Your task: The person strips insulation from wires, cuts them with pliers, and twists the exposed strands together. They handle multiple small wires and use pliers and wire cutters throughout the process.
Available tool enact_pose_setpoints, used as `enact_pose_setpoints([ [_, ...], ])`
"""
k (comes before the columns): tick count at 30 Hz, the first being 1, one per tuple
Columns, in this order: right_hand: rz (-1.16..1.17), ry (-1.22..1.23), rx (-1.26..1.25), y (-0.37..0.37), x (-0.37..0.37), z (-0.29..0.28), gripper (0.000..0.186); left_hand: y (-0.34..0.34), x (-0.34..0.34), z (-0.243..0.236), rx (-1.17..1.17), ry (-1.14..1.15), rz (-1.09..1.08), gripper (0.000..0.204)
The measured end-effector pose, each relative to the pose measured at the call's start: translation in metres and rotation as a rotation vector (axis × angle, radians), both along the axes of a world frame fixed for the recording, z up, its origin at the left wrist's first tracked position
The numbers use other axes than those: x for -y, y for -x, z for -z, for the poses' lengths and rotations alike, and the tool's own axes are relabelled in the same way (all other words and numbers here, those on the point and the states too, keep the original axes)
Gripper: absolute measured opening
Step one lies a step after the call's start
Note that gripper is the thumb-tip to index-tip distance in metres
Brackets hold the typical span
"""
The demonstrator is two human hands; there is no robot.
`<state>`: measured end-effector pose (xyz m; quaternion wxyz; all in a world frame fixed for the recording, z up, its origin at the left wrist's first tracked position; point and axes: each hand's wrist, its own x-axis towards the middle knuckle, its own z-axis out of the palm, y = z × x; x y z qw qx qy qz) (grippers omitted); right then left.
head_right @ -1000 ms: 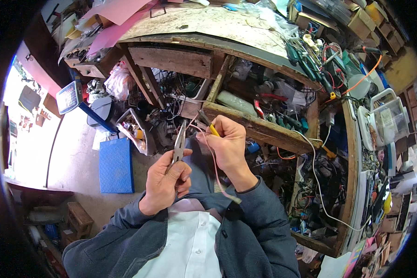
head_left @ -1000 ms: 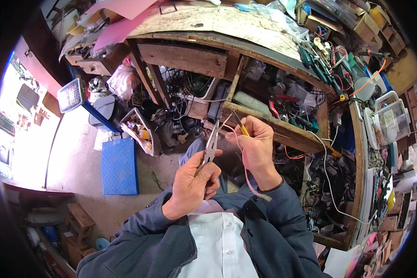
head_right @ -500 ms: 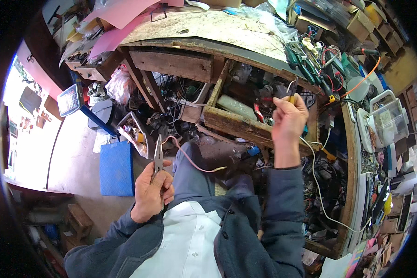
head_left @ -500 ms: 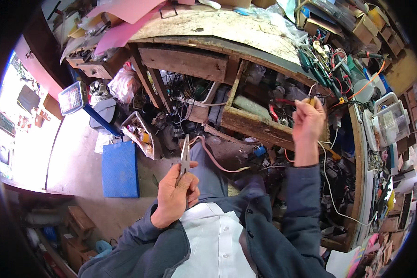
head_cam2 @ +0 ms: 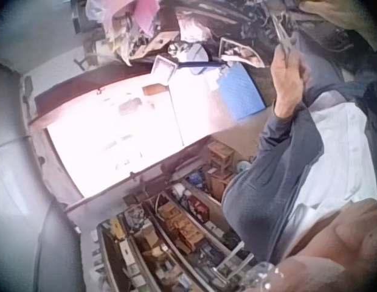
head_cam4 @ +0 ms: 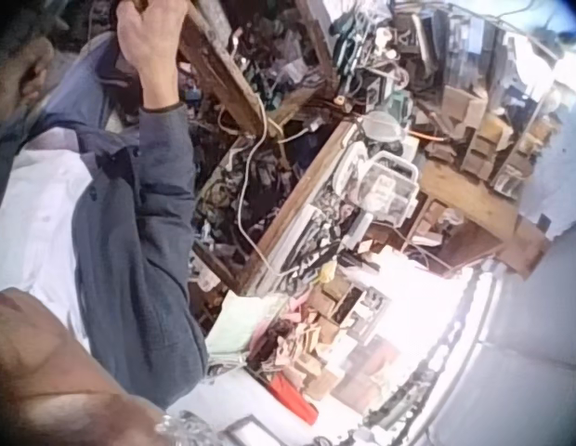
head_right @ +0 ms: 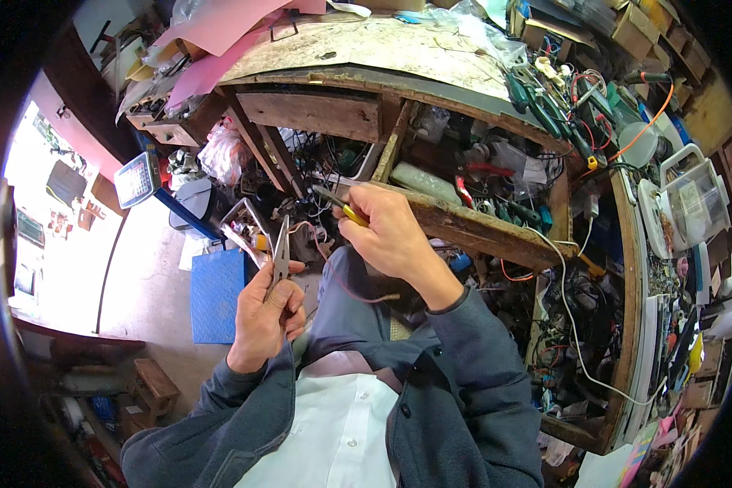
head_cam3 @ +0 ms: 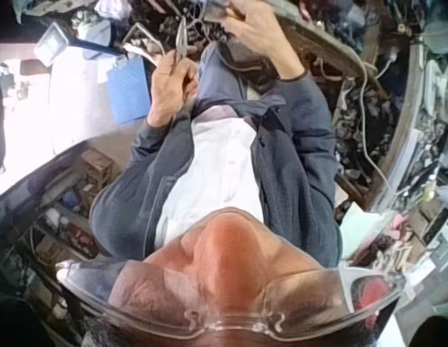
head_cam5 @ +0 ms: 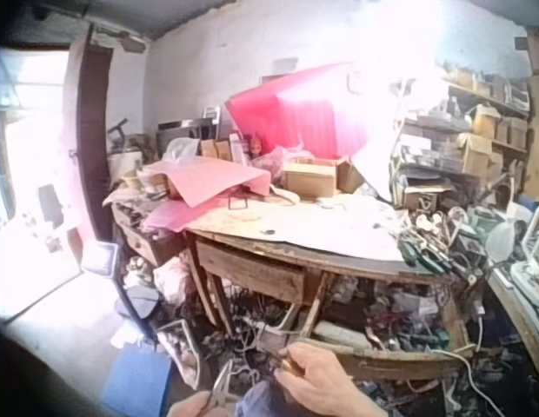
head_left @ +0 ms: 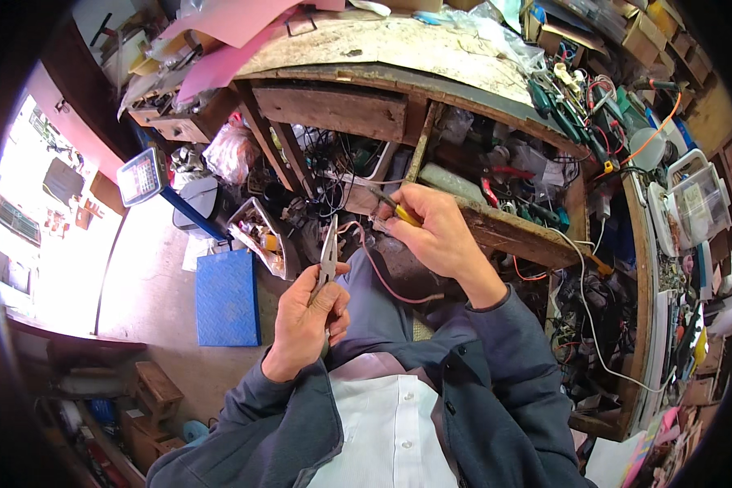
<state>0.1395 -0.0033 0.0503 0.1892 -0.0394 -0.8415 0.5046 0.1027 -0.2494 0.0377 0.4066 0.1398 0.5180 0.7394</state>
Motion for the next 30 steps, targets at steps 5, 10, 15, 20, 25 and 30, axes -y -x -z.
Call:
enact_pose_setpoints([
  [5,-0.231,0.499,0.040,0.005,0.014,-0.002,0.013,-0.001,-0.001,0.002,0.016,-0.007,0.030,0.028],
  [10,-0.144,0.474,-0.040,0.001,0.022,0.005,0.019,-0.001,-0.007,-0.002,0.040,0.026,0.054,0.028],
  [15,-0.028,0.191,-0.206,0.001,0.021,0.008,0.024,0.000,-0.007,-0.003,0.064,0.025,0.085,0.028],
  [20,-0.126,0.096,-0.130,-0.005,0.010,0.002,0.025,0.006,-0.005,-0.005,0.069,0.055,0.114,0.029],
  [25,-0.199,0.308,-0.063,-0.002,0.004,0.008,0.023,0.006,-0.004,-0.007,0.044,0.070,0.129,0.029],
  [30,-0.122,0.609,-0.014,-0.007,0.026,0.009,0.023,0.004,-0.007,-0.003,0.085,0.033,0.119,0.028],
])
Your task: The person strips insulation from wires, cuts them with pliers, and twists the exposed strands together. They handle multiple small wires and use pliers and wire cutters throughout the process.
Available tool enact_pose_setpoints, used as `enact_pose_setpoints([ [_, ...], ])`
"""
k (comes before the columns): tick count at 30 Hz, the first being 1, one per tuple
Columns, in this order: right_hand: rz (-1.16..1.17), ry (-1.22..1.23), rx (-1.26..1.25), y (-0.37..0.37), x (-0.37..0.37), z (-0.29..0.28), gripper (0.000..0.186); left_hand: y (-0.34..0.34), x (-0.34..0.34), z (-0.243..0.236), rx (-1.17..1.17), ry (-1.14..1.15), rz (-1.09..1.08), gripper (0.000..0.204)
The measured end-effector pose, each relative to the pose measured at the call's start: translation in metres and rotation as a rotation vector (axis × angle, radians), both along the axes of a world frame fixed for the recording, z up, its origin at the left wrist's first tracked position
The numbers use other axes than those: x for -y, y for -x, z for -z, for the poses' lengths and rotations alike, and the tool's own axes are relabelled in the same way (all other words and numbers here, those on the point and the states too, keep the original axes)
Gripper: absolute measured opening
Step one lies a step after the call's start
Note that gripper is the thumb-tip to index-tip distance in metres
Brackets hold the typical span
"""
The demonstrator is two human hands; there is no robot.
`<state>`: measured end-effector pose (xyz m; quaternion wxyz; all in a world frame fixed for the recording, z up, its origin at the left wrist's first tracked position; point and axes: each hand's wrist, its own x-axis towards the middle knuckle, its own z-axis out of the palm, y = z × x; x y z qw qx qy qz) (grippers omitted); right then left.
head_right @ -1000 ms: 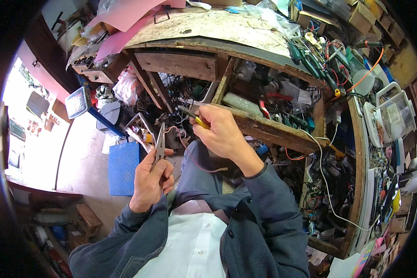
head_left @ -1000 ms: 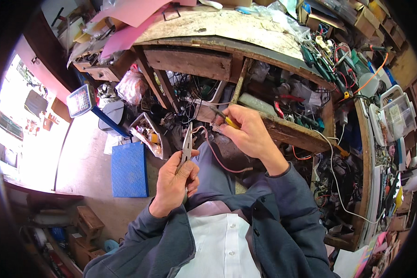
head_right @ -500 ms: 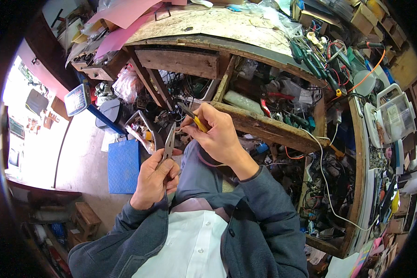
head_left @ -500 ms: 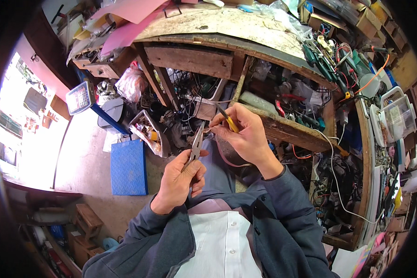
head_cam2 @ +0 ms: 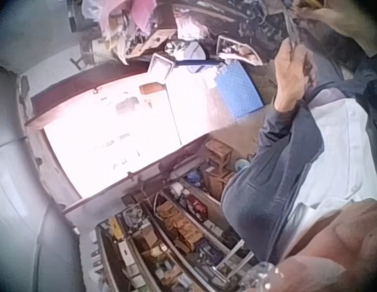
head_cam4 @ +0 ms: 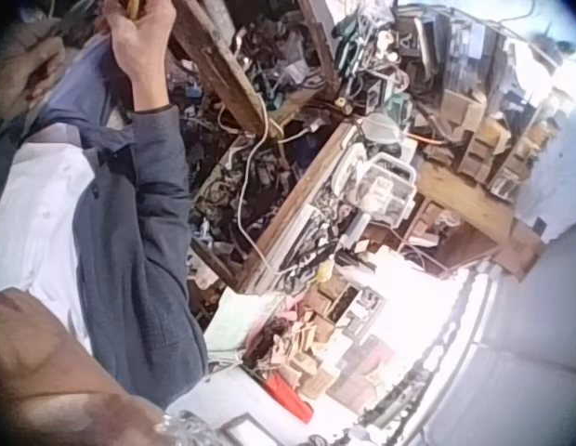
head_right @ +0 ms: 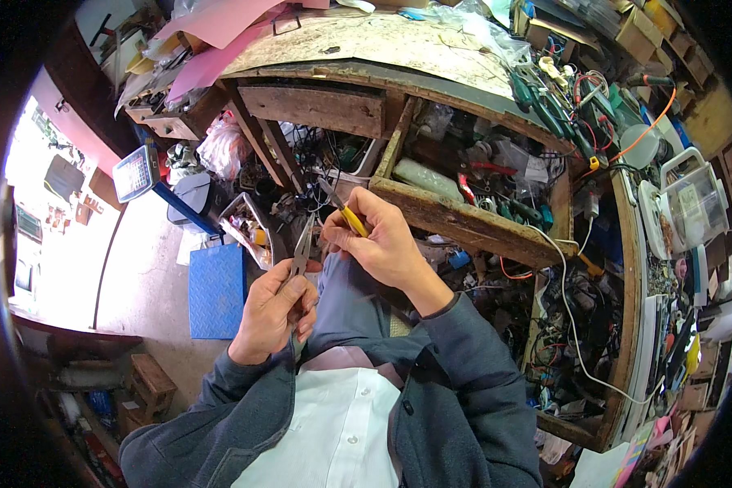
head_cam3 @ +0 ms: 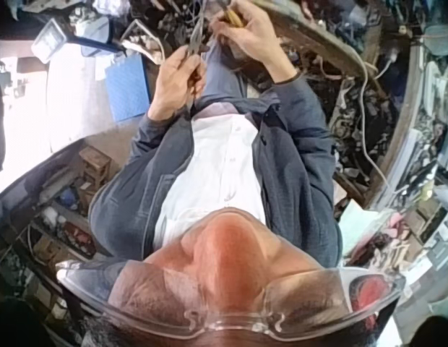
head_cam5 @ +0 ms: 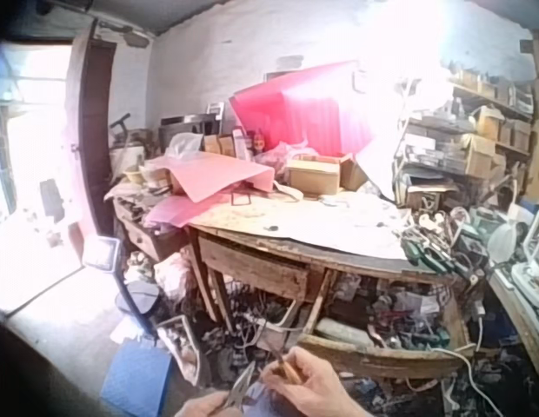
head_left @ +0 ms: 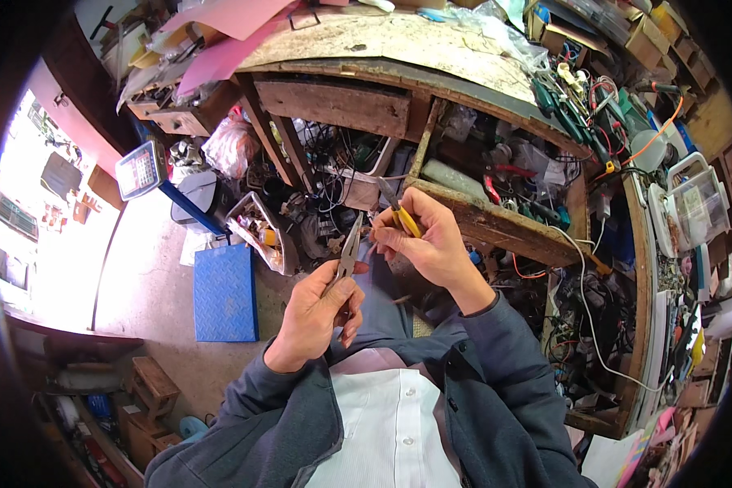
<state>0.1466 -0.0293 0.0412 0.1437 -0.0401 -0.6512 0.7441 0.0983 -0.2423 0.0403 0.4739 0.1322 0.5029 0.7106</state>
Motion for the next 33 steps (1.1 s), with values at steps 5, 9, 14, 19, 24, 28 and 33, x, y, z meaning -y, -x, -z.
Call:
enact_pose_setpoints([
  [5,0.106,-0.404,-0.051,-0.002,0.003,0.010,0.028,-0.006,-0.003,0.002,0.006,0.036,-0.006,0.029],
  [9,0.175,-0.212,-0.099,-0.005,0.004,0.013,0.025,-0.008,-0.007,0.004,0.026,0.007,-0.002,0.029],
  [14,0.199,-0.202,0.004,-0.004,0.007,0.013,0.014,-0.010,-0.008,0.005,0.013,0.019,-0.008,0.027],
  [19,0.245,-0.366,0.046,-0.002,0.006,0.019,0.015,-0.010,-0.009,0.009,-0.009,0.008,-0.006,0.027],
  [24,0.309,-0.688,-0.025,-0.005,0.013,0.009,0.014,-0.013,-0.009,0.014,-0.041,0.007,-0.020,0.026],
  [28,0.401,-0.864,-0.181,0.001,0.012,0.016,0.016,-0.017,-0.014,0.015,-0.038,-0.008,-0.010,0.023],
  [33,0.433,-1.003,-0.217,0.006,0.006,0.024,0.029,-0.022,-0.026,0.019,-0.007,-0.019,-0.018,0.011],
])
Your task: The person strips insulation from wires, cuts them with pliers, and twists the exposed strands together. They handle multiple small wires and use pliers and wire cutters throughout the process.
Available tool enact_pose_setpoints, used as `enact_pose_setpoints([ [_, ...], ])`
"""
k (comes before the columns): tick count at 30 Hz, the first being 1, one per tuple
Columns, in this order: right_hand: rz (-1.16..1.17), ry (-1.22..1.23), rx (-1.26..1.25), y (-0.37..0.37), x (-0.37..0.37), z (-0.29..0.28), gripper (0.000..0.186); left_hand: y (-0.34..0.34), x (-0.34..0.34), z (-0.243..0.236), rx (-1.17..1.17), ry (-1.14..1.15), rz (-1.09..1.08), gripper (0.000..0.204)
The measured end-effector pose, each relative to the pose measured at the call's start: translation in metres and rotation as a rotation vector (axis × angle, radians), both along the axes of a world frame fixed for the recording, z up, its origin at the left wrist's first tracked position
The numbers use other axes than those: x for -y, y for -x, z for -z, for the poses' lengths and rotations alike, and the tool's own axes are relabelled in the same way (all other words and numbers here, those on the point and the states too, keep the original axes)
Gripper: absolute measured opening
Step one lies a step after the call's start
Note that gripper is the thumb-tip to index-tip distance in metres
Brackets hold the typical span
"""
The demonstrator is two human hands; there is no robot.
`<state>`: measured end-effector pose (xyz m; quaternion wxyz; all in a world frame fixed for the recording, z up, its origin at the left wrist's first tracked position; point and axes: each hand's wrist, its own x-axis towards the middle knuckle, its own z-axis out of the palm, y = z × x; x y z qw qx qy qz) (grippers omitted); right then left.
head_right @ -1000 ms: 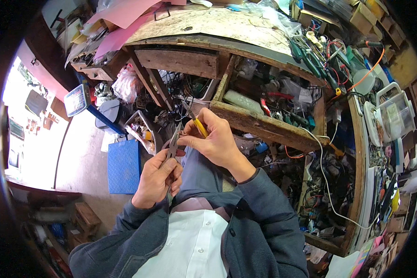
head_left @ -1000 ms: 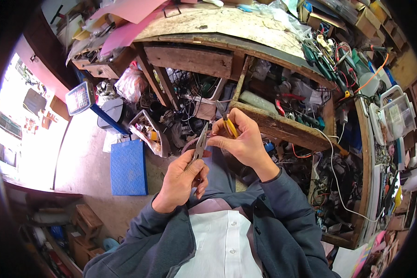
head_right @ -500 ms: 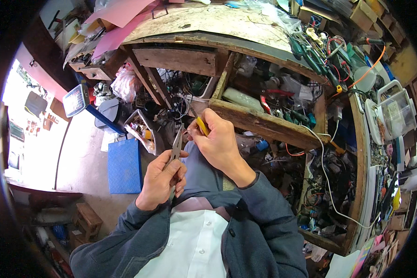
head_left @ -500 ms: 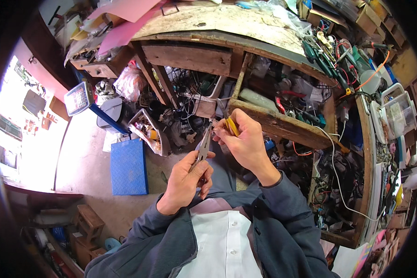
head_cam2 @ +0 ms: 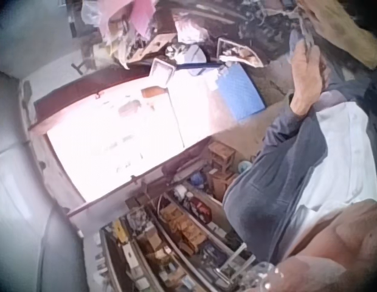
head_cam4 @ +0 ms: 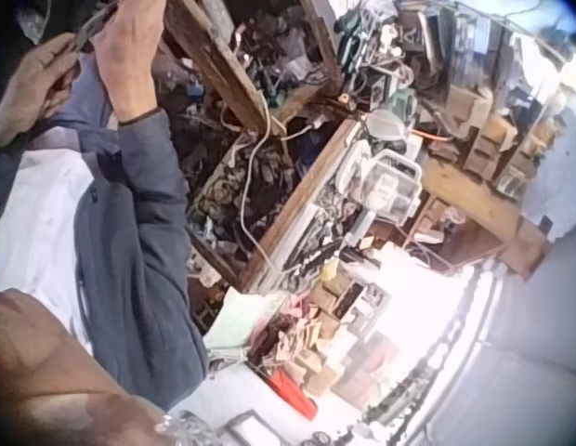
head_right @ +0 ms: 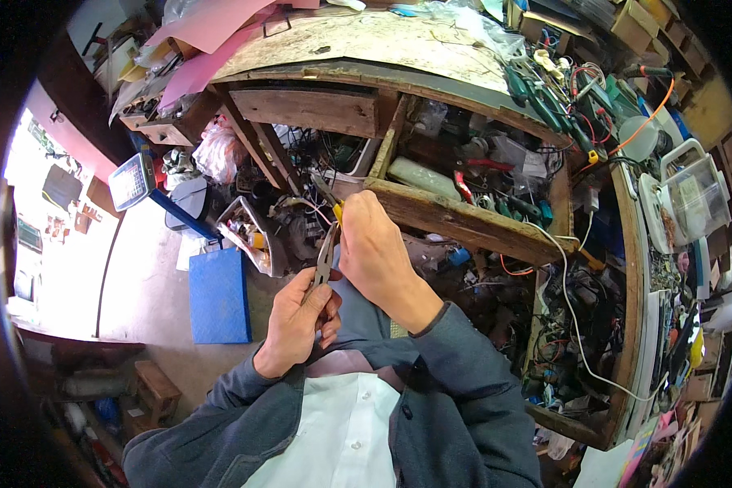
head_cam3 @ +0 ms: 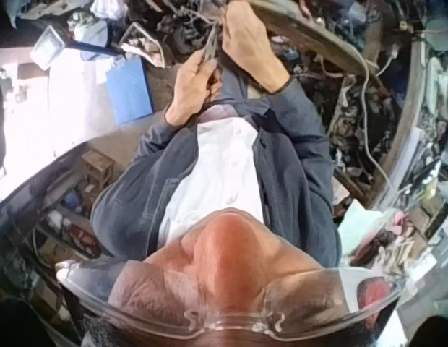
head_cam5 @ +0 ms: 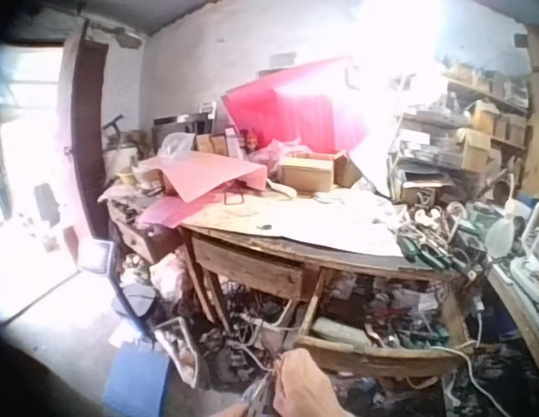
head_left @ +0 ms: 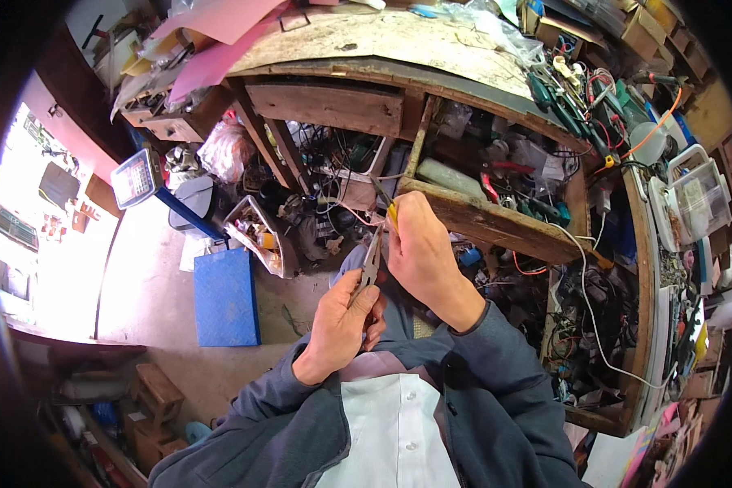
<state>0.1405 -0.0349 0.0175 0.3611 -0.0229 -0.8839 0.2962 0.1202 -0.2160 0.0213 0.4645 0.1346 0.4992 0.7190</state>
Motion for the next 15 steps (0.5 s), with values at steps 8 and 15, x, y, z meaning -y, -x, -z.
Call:
enact_pose_setpoints([
  [8,0.041,-0.093,-0.059,0.003,-0.005,-0.008,0.039,0.001,-0.004,-0.006,-0.007,0.022,0.015,0.014],
  [15,0.125,-0.314,-0.110,0.009,-0.022,-0.015,0.020,-0.007,0.005,-0.024,-0.156,0.138,0.070,0.024],
])
